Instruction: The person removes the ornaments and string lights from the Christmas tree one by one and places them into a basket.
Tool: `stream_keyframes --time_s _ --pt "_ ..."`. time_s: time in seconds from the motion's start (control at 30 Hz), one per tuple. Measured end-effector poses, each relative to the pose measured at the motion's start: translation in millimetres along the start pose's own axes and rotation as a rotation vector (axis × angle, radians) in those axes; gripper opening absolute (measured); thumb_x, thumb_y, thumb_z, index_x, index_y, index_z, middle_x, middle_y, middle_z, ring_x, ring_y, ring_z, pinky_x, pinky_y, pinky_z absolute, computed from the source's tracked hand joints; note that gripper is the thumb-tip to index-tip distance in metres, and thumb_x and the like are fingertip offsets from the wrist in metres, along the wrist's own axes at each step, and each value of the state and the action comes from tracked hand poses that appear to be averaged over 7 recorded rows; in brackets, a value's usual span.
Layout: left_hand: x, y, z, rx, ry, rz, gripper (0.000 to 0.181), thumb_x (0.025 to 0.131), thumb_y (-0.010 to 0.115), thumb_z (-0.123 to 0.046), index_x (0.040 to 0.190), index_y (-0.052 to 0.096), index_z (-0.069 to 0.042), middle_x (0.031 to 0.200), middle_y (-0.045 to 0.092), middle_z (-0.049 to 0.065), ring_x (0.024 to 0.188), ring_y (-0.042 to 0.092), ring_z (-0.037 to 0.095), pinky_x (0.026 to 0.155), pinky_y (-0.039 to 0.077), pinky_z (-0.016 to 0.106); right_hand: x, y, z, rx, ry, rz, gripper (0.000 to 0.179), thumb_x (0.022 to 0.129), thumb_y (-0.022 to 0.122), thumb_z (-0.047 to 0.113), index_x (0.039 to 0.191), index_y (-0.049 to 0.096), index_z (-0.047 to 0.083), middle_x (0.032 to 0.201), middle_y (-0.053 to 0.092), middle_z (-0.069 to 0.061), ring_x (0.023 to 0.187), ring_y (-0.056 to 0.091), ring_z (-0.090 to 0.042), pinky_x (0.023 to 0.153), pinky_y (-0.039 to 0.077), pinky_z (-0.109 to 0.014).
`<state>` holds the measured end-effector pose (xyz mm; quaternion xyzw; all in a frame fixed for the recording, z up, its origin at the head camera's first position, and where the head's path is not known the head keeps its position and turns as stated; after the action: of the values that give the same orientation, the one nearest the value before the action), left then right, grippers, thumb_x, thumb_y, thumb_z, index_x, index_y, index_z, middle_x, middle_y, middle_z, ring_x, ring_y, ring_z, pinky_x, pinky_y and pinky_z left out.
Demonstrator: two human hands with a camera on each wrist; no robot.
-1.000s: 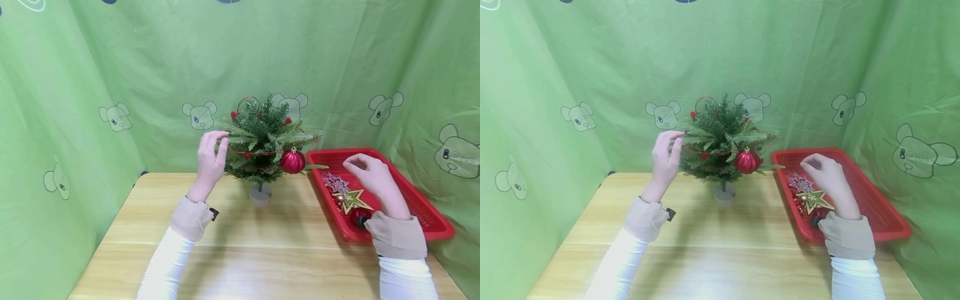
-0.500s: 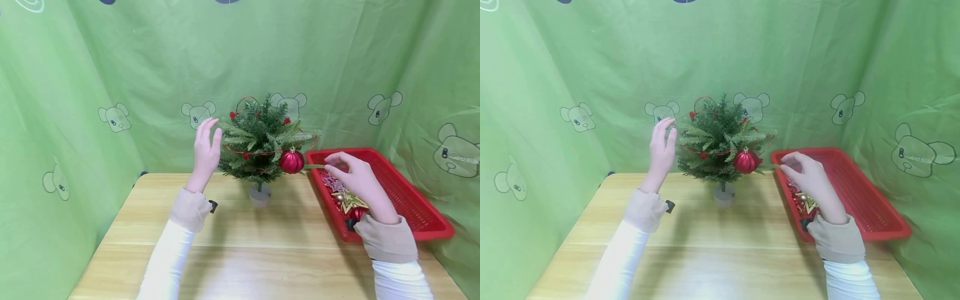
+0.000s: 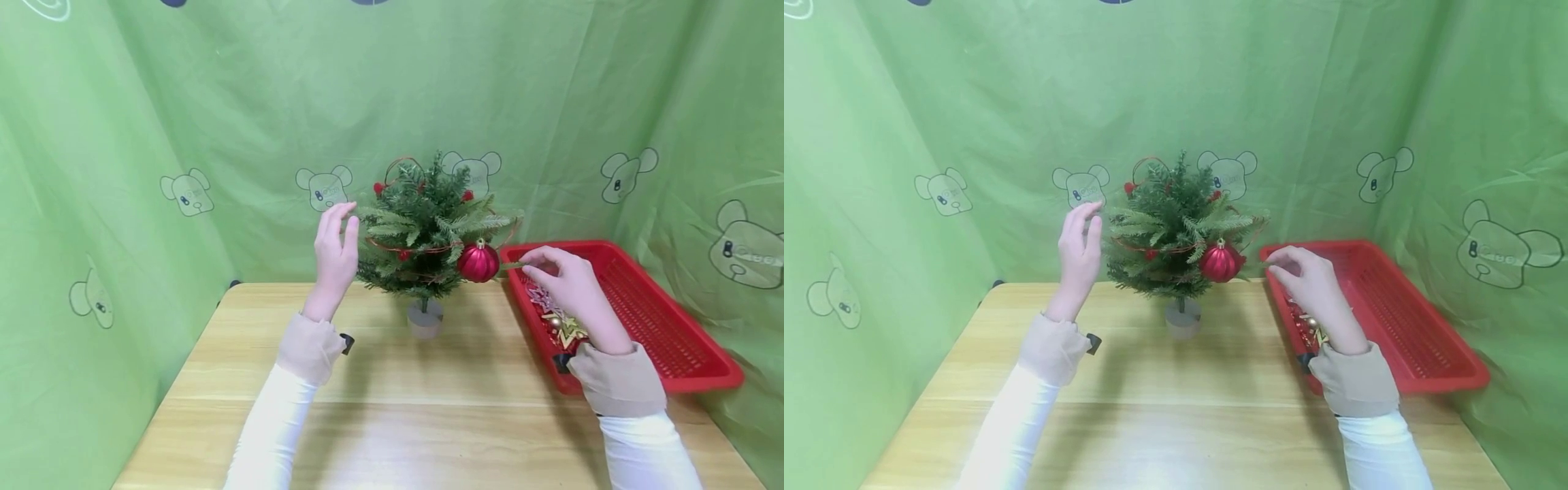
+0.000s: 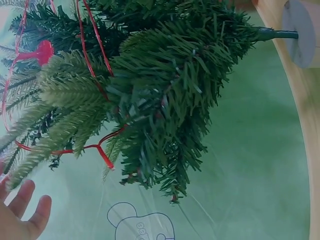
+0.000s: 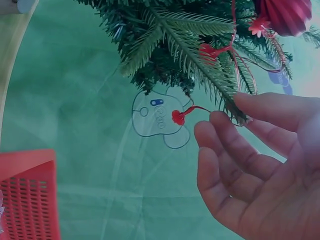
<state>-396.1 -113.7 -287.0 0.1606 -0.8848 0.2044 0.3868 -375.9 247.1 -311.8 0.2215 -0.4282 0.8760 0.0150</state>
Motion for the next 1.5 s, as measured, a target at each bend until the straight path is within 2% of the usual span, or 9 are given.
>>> stream_keyframes --time_s 0.37,0.5,0.6,0.7,0.87,0.97,1.17,1.33,1.5 --pt "-13.9 -1.0 -14.2 0.037 0.198 -0.099 0.034 0.099 0.044 -0.020 0.116 0.060 0.005 0.116 0.059 0.023 0.111 0.054 0.033 0.096 0.048 0.038 18.3 2 -16 0.014 0.056 0.004 0.021 0.095 0.062 0.020 0.109 0.068 0.005 0.107 0.070 -0.019 0.076 0.047 0.016 0.066 0.043 -0.013" --pt "-18.1 -0.8 -20.3 0.034 0.255 -0.127 0.037 0.099 0.044 -0.025 0.112 0.061 0.005 0.112 0.060 0.023 0.109 0.054 0.032 0.101 0.047 0.037 21.6 2 -18 0.020 0.070 -0.010 0.021 0.096 0.061 0.018 0.111 0.067 0.005 0.108 0.069 -0.020 0.076 0.047 0.013 0.065 0.043 -0.013" --pt "-20.9 0.3 -24.6 0.032 0.294 -0.140 0.035 0.099 0.045 -0.024 0.111 0.062 0.004 0.111 0.060 0.022 0.108 0.055 0.032 0.102 0.046 0.037 20.8 -3 -13 0.039 0.077 -0.092 0.024 0.096 0.061 0.019 0.113 0.067 0.004 0.108 0.069 -0.020 0.076 0.046 0.014 0.068 0.041 -0.013" --pt "-23.9 1.1 -27.9 0.026 0.330 -0.152 0.029 0.097 0.048 -0.018 0.110 0.062 0.004 0.110 0.059 0.022 0.107 0.055 0.032 0.100 0.047 0.038 17.1 -12 -5 0.087 0.099 -0.226 0.028 0.096 0.059 0.024 0.115 0.067 0.004 0.107 0.070 -0.016 0.077 0.046 0.017 0.070 0.040 -0.010" --pt "-27.1 1.5 -30.7 0.021 0.352 -0.163 0.025 0.095 0.050 -0.013 0.110 0.062 0.004 0.109 0.059 0.022 0.106 0.055 0.032 0.099 0.048 0.037 13.2 -21 14 0.214 0.067 -0.374 0.029 0.096 0.061 0.028 0.115 0.068 0.007 0.099 0.065 0.020 0.084 0.053 0.014 0.071 0.042 -0.005" --pt "-27.2 1.4 -30.8 0.021 0.351 -0.165 0.026 0.096 0.050 -0.014 0.110 0.062 0.004 0.109 0.059 0.024 0.106 0.055 0.032 0.099 0.048 0.037 15.0 -20 31 0.240 -0.004 -0.351 0.030 0.096 0.061 0.025 0.117 0.067 0.006 0.101 0.061 0.022 0.091 0.053 0.012 0.073 0.043 -0.004" --pt "-27.1 0.5 -30.2 0.024 0.351 -0.164 0.027 0.096 0.049 -0.015 0.110 0.062 0.004 0.109 0.059 0.022 0.106 0.055 0.032 0.099 0.048 0.037 22.2 -10 53 0.192 -0.086 -0.220 0.031 0.095 0.062 0.025 0.120 0.067 0.007 0.111 0.066 -0.012 0.086 0.050 0.011 0.069 0.042 -0.005" --pt "-27.8 0.3 -28.9 0.023 0.350 -0.154 0.027 0.096 0.049 -0.015 0.111 0.062 0.004 0.110 0.059 0.022 0.106 0.055 0.031 0.100 0.047 0.037 24.7 -5 60 0.171 -0.104 -0.182 0.026 0.095 0.063 0.023 0.111 0.070 0.004 0.112 0.068 -0.014 0.083 0.050 0.013 0.069 0.042 -0.005" --pt "-27.6 -0.8 -28.9 0.019 0.347 -0.151 0.027 0.096 0.049 -0.015 0.111 0.062 0.004 0.109 0.059 0.022 0.106 0.055 0.032 0.100 0.047 0.037 24.5 -7 64 0.160 -0.090 -0.204 0.023 0.094 0.064 0.021 0.104 0.070 0.002 0.106 0.069 -0.016 0.076 0.050 0.012 0.067 0.042 -0.005"
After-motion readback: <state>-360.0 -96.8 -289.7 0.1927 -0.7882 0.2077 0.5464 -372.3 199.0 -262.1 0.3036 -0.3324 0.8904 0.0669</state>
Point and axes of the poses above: each hand's wrist, its own x-axis towards the middle knuckle, its own y-axis out of the palm, z = x × y, the point moved 6 cm from there along x, towards the middle knuckle
